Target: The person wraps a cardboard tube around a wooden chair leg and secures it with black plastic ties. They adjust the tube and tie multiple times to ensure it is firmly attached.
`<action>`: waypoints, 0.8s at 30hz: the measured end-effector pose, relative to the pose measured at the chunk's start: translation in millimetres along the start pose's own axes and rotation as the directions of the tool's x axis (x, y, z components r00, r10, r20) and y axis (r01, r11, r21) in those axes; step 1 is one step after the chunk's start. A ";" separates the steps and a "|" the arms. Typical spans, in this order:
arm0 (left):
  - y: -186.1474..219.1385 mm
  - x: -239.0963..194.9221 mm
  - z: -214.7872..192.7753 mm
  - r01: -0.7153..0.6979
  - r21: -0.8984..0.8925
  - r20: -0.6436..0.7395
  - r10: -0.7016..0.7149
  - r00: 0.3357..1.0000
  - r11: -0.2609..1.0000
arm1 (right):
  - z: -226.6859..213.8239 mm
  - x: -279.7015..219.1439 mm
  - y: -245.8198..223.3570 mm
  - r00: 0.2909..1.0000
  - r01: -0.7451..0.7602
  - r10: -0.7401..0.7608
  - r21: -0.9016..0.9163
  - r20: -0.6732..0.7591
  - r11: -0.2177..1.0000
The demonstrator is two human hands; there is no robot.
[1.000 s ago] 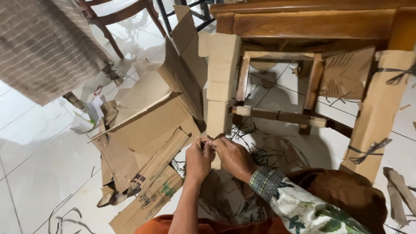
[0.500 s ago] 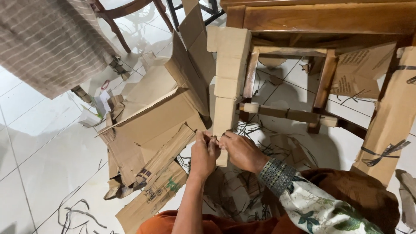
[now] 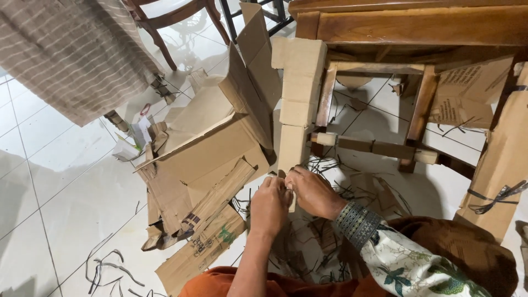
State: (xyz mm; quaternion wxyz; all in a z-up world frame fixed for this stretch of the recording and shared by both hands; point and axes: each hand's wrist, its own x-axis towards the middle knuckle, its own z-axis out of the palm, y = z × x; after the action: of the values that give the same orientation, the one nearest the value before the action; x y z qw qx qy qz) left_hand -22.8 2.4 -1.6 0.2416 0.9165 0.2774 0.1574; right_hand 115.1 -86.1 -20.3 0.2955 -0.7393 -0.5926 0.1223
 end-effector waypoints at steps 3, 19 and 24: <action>-1.0 -1.6 6.4 -0.021 -0.003 -0.039 0.021 0.999 1.000 | 6.0 1.3 6.4 1.000 -0.018 0.018 0.019 0.000 1.000; 10.0 -1.2 6.6 0.443 -0.526 0.091 -0.470 0.878 0.726 | -8.7 0.0 -6.3 0.998 -0.002 0.005 0.048 -0.060 0.999; 5.6 0.8 1.9 0.363 -0.332 0.059 -0.365 0.929 0.871 | -5.9 -0.3 -6.0 0.998 -0.011 0.011 0.011 -0.063 1.000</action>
State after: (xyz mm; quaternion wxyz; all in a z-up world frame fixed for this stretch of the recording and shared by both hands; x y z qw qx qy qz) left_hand -18.9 -1.9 0.0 0.4192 0.7924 0.4145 0.1566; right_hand 113.3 -87.4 -12.1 0.3171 -0.7445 -0.5783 0.1036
